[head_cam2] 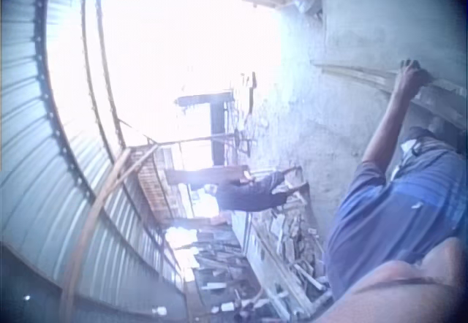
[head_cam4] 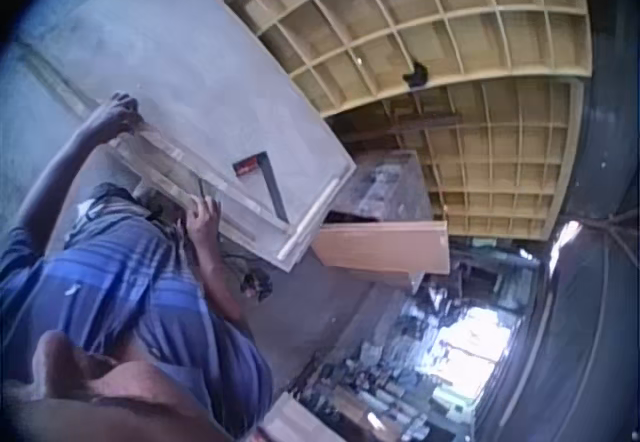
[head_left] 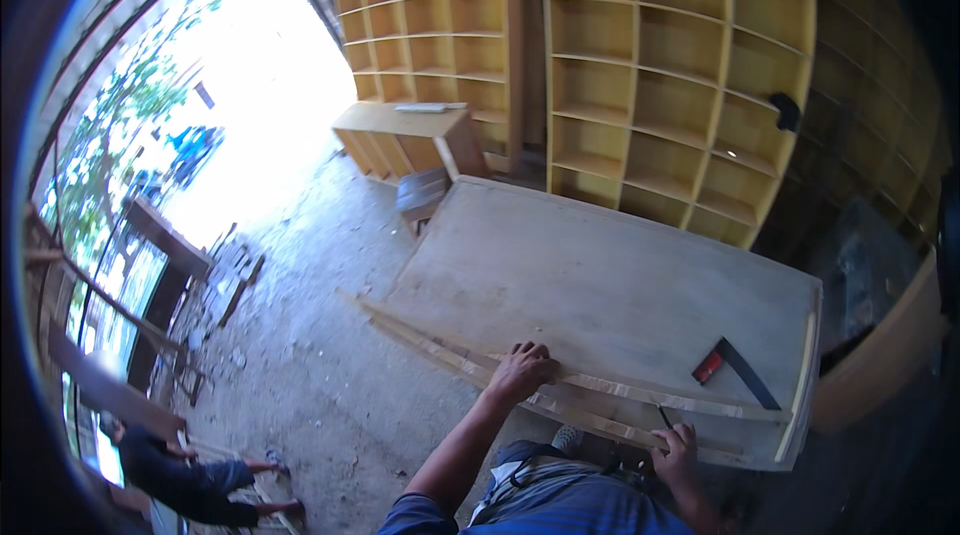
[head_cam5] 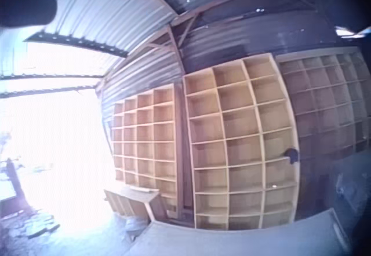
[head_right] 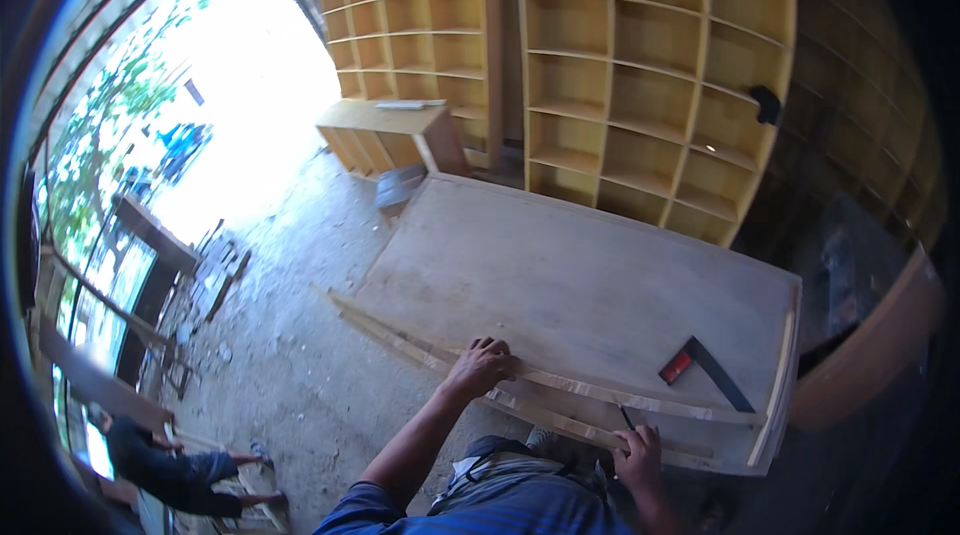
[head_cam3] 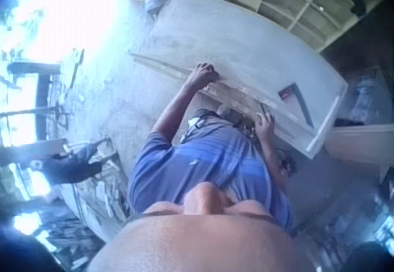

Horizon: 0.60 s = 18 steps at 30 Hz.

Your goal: The person assembles wooden furniture components by hammering a thin wood strip onto a larger panel, measuring with a tape measure, and marking a wood piece with a pencil using a square tool.

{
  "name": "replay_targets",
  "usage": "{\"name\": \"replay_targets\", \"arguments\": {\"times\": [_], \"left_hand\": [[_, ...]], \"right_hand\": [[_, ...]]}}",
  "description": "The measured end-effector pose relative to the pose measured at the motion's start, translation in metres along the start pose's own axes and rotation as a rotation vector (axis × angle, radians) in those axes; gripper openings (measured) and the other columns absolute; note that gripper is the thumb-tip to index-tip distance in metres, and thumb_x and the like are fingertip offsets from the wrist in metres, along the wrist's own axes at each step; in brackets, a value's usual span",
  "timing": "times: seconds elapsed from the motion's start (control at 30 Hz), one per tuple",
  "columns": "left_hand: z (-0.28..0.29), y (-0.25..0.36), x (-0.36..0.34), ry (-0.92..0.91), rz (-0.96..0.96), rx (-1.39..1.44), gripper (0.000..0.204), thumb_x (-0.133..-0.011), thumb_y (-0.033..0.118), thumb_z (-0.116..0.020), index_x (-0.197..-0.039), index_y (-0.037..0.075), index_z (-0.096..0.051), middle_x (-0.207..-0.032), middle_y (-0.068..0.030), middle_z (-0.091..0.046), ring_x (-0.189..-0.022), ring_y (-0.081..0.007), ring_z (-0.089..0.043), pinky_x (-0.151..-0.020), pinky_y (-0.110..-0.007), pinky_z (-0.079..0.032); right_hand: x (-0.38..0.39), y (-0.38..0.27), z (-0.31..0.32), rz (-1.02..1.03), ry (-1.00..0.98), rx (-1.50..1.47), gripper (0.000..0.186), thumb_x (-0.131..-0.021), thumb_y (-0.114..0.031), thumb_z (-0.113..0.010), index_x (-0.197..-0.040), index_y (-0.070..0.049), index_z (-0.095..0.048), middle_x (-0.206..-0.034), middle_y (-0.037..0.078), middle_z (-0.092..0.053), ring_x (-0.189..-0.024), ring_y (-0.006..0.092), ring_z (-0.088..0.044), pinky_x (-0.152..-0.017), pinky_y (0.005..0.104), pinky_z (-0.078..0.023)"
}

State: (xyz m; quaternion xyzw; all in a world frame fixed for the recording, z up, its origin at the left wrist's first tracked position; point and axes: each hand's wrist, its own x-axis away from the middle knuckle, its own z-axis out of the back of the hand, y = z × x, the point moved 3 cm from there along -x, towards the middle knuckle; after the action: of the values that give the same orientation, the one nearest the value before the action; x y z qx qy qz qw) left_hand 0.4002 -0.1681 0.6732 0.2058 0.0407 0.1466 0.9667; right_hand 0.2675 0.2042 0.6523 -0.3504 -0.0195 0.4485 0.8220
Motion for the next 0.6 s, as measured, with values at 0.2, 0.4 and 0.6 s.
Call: {"name": "replay_targets", "arguments": {"times": [0.2,0.4,0.6], "left_hand": [[-0.022,0.003,0.004,0.128,-0.053,-0.027,0.025,-0.085,0.023,-0.074,-0.110,0.021,-0.077,-0.112,-0.0045,-0.065,-0.119,-0.0256,-0.058,-0.104,-0.041,-0.044],[-0.019,-0.025,0.003,0.110,-0.003,-0.073,0.039,-0.084,0.014,-0.073,-0.121,0.024,-0.076,-0.123,-0.0034,-0.065,-0.124,-0.0263,-0.058,-0.108,-0.041,-0.044],[-0.013,-0.048,0.000,0.068,0.109,0.043,0.046,-0.084,0.007,-0.073,-0.126,0.026,-0.075,-0.126,-0.0044,-0.065,-0.127,-0.0292,-0.056,-0.112,-0.044,-0.043]], "right_hand": [[0.005,0.023,-0.003,0.028,-0.029,-0.012,0.035,-0.065,-0.007,-0.082,-0.098,-0.005,-0.073,-0.098,0.015,-0.061,-0.101,0.0395,-0.058,-0.092,0.0508,-0.049],[0.022,0.047,-0.002,-0.051,-0.060,-0.032,0.038,-0.063,-0.014,-0.088,-0.098,-0.007,-0.074,-0.096,0.014,-0.061,-0.101,0.0401,-0.059,-0.095,0.0517,-0.048],[0.017,0.049,0.002,-0.066,-0.132,0.015,0.062,-0.062,-0.029,-0.094,-0.115,-0.008,-0.071,-0.108,0.015,-0.059,-0.110,0.0411,-0.055,-0.106,0.0573,-0.042]]}}
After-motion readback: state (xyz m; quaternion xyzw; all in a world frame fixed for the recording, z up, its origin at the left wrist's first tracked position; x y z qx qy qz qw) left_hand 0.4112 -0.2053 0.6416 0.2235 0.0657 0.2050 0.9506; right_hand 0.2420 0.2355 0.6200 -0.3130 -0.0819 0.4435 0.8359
